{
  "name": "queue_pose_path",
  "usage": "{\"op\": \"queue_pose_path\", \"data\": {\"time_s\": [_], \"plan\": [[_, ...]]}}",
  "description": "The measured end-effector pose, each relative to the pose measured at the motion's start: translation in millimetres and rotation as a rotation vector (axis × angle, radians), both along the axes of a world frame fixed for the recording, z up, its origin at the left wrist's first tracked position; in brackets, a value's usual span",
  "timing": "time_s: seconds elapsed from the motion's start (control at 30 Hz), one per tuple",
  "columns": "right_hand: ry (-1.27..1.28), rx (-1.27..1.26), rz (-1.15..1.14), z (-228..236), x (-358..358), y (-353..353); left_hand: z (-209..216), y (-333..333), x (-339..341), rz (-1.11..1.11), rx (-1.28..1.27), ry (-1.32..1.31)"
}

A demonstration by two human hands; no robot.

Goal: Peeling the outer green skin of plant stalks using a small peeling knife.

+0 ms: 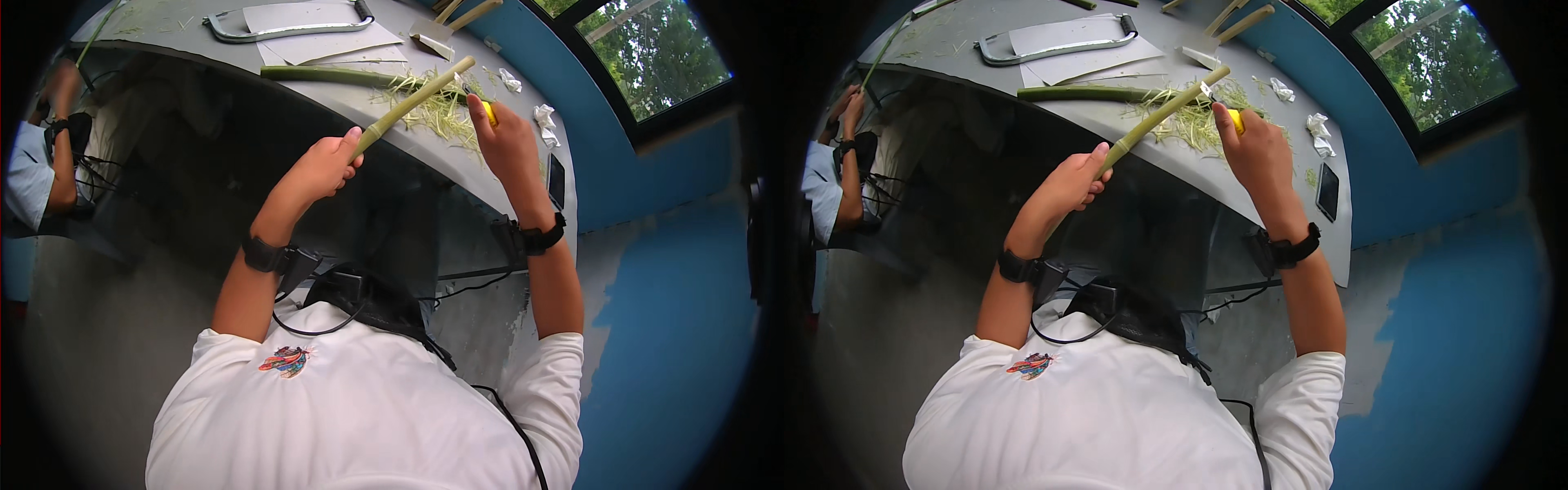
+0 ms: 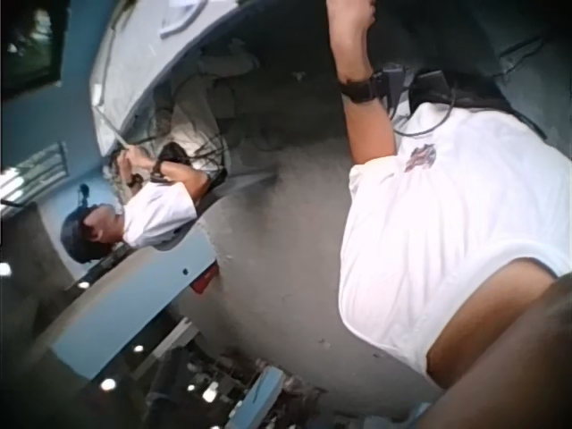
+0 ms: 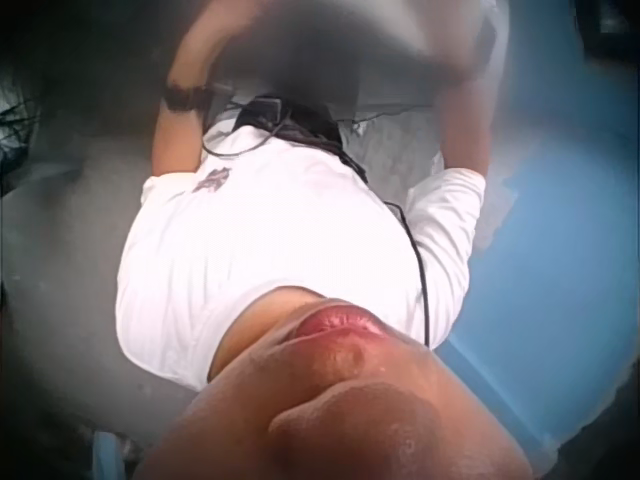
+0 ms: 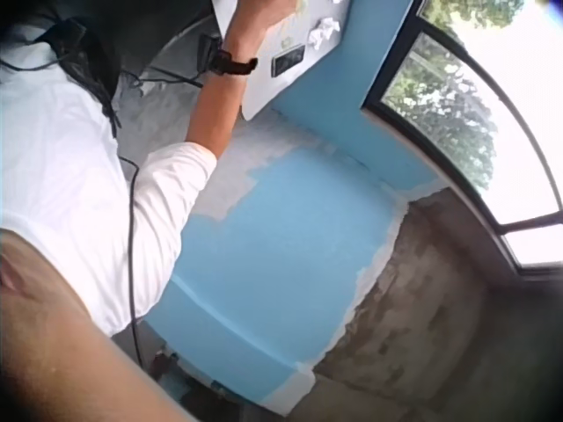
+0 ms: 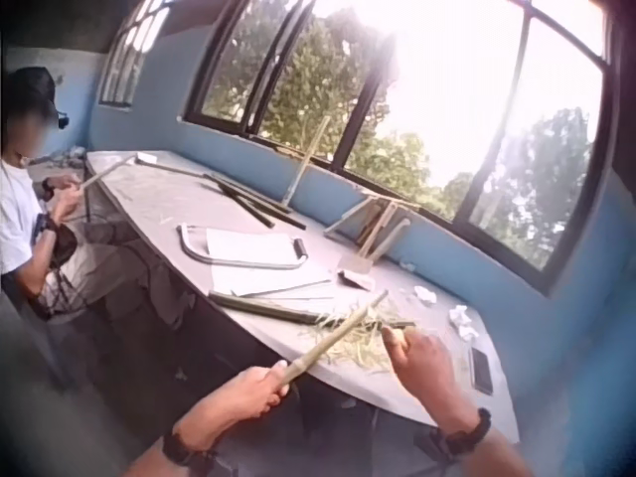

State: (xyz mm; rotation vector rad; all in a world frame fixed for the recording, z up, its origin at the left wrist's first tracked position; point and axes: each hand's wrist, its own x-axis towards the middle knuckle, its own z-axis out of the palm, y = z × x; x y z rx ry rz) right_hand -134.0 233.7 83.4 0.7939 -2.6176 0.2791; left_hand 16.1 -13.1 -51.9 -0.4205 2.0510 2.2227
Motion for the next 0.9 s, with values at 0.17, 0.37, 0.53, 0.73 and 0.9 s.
{"op": "queue_pose_path", "data": {"time_s": [0.17,0.37,0.53,0.73,0.9], "plan": [[-0.212,-0.151,0.128,-31,17,1,5,9,1,0.003,-0.018,0.093],[-0.238,-0.307,0.116,-49,17,3,4,2,-5,-0.006,-0.181,0.191],[-0.196,-0.357,0.133,-56,14,5,7,5,-3,-0.004,-0.136,0.199],[-0.192,-0.355,0.064,-58,17,8,3,9,-8,0.042,-0.444,0.244],[-0.124,-0.371,0.044,-61,21,8,0,13,-12,0.061,-0.515,0.216]]}}
